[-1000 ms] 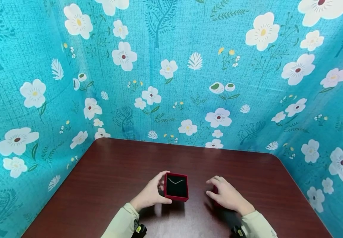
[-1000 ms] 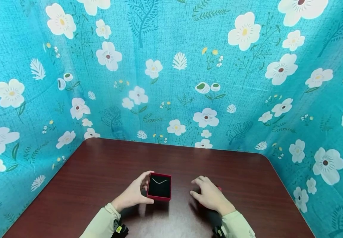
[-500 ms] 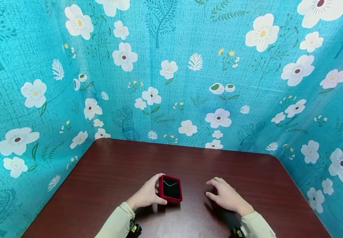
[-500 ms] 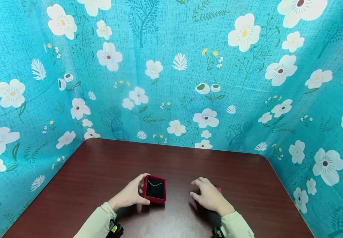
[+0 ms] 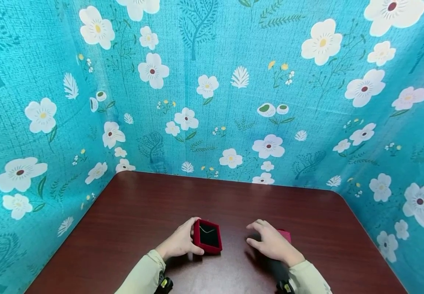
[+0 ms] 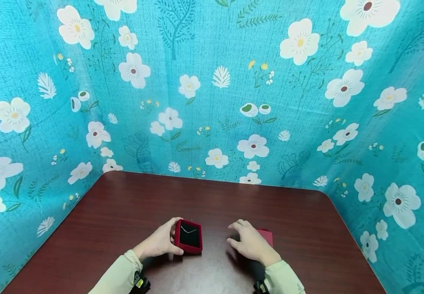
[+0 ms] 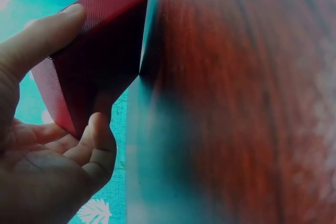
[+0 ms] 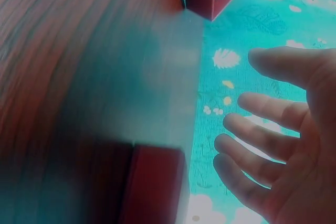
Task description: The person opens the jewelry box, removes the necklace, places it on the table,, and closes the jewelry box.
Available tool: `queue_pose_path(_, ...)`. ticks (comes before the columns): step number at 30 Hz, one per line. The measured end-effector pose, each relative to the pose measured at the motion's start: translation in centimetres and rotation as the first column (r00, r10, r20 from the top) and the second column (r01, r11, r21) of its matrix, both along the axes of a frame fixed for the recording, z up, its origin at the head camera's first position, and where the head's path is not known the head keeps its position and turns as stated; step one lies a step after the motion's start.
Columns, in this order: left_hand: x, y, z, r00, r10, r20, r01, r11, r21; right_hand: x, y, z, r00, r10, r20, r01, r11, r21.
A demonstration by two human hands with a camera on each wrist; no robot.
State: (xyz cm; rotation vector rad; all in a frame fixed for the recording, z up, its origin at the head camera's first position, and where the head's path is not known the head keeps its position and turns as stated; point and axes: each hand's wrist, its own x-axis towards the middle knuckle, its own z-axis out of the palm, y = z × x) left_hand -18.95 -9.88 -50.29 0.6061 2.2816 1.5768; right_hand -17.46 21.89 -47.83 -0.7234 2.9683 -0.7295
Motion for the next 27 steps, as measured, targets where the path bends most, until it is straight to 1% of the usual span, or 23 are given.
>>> queue_pose_path(2, 0.1, -0.1, -0.1, 1.0, -0.005, 0.002, 0.005, 1.0, 0.009, 0.0, -0.6, 0.0, 1.0, 0.018, 0.024, -0.018, 1.0, -0.005)
queue_pose_path(5, 0.1, -0.2, -0.2, 1.0, -0.004, -0.027, 0.003, 1.0, -0.015, -0.2, -1.7, -0.1, 0.997, 0.051, 0.052, -0.051, 0.999, 0.001)
queue_pose_path(9, 0.1, -0.2, -0.3, 0.997, 0.009, -0.075, -0.016, 0.996, -0.084, -0.3, -3.1, -0.2, 0.992, 0.086, 0.097, -0.088, 0.996, 0.018)
queue_pose_path(13, 0.2, -0.2, -0.2, 0.995, 0.016, -0.097, -0.03, 0.989, -0.143, -0.4, -4.4, -0.2, 0.986, 0.102, 0.133, -0.107, 0.994, 0.03)
queue_pose_path(16, 0.3, -0.2, 0.1, 0.992, 0.018, -0.125, -0.043, 0.978, -0.203, -0.5, -5.3, -0.3, 0.983, 0.108, 0.149, -0.115, 0.992, 0.045)
queue_pose_path(17, 0.3, -0.2, 0.1, 0.992, 0.014, -0.126, -0.04, 0.978, -0.207, -0.6, -5.5, -0.3, 0.982, 0.111, 0.155, -0.119, 0.992, 0.049)
queue_pose_path(20, 0.4, -0.2, 0.3, 0.992, 0.0, -0.13, -0.029, 0.975, -0.222, -0.7, -6.1, -0.4, 0.979, 0.123, 0.162, -0.135, 0.989, 0.062)
queue_pose_path(23, 0.4, -0.2, 0.2, 0.992, -0.02, -0.126, -0.008, 0.976, -0.219, -0.9, -6.6, -0.4, 0.977, 0.14, 0.163, -0.15, 0.987, 0.052)
queue_pose_path(27, 0.4, -0.3, 0.0, 0.985, -0.035, -0.17, -0.01, 0.967, -0.254, -1.0, -7.0, -0.5, 0.977, 0.152, 0.147, -0.161, 0.986, 0.052)
